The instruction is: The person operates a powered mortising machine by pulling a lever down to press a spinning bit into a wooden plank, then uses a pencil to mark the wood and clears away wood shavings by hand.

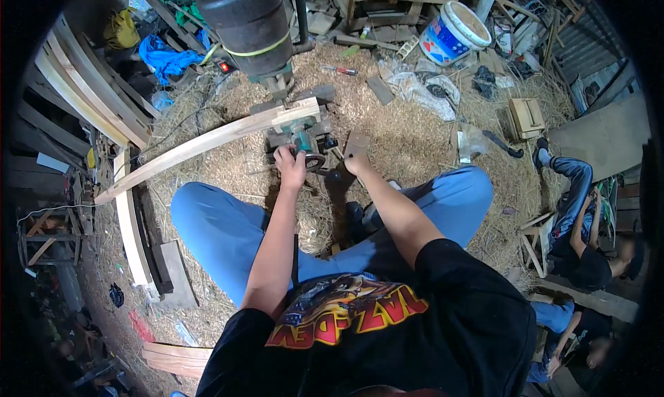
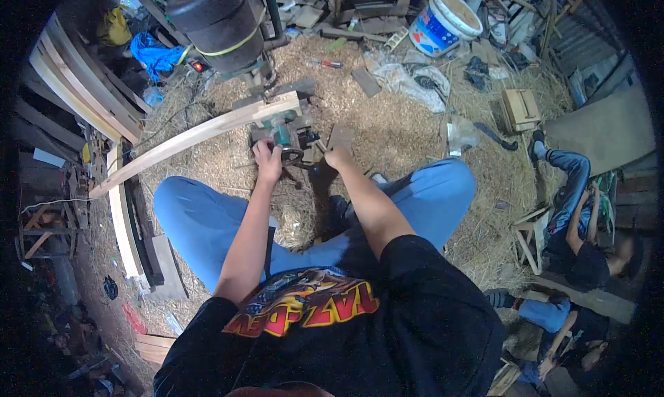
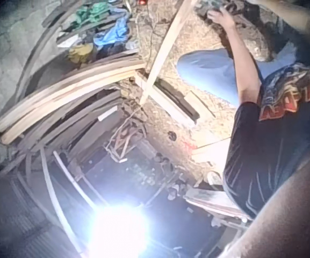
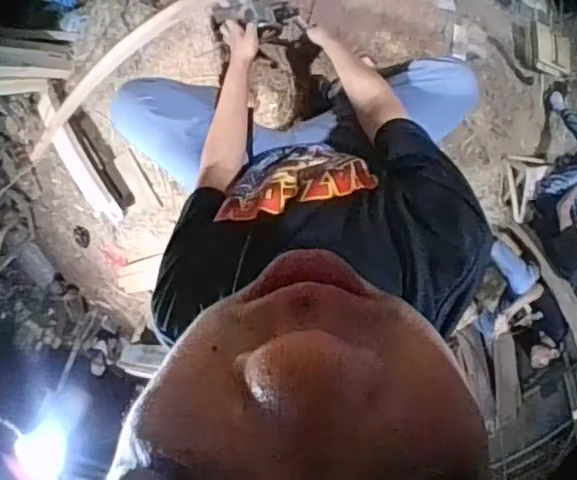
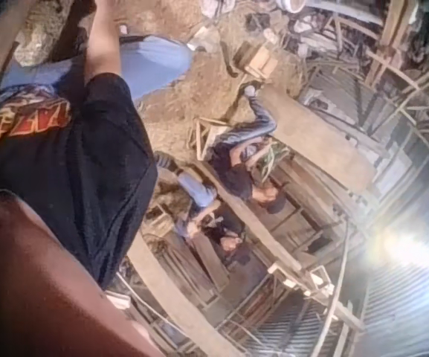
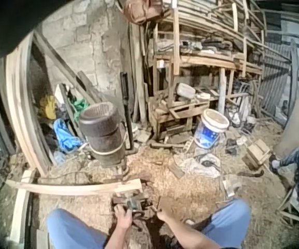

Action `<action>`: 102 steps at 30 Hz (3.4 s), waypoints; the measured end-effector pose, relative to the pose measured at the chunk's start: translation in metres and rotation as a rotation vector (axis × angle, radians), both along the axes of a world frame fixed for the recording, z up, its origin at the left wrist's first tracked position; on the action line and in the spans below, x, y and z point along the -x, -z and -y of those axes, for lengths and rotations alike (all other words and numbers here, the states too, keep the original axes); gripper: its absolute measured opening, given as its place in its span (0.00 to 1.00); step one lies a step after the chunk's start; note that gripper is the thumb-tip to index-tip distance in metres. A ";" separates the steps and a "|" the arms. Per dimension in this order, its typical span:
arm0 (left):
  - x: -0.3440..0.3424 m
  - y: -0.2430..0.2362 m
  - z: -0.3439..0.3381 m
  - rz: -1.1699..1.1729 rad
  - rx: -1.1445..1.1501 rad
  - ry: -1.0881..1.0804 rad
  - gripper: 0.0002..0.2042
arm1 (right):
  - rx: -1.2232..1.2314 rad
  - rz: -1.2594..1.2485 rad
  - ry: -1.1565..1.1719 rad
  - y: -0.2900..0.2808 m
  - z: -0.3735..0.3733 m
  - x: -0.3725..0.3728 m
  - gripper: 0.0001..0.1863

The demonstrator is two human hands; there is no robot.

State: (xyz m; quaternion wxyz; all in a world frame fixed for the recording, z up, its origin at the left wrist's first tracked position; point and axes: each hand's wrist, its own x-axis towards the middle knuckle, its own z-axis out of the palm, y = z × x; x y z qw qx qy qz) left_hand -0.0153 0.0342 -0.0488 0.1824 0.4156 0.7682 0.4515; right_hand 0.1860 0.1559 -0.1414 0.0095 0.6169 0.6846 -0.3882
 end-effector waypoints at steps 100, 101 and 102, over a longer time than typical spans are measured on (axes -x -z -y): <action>0.031 -0.014 0.051 0.444 -0.116 0.101 0.09 | 0.570 -0.512 0.654 -0.014 0.047 0.049 0.17; 0.027 -0.017 0.048 0.453 -0.139 0.094 0.07 | 0.708 -0.589 0.728 -0.016 0.047 0.051 0.16; 0.029 -0.014 0.050 0.458 -0.161 0.076 0.05 | 0.805 -0.622 0.716 -0.019 0.046 0.056 0.15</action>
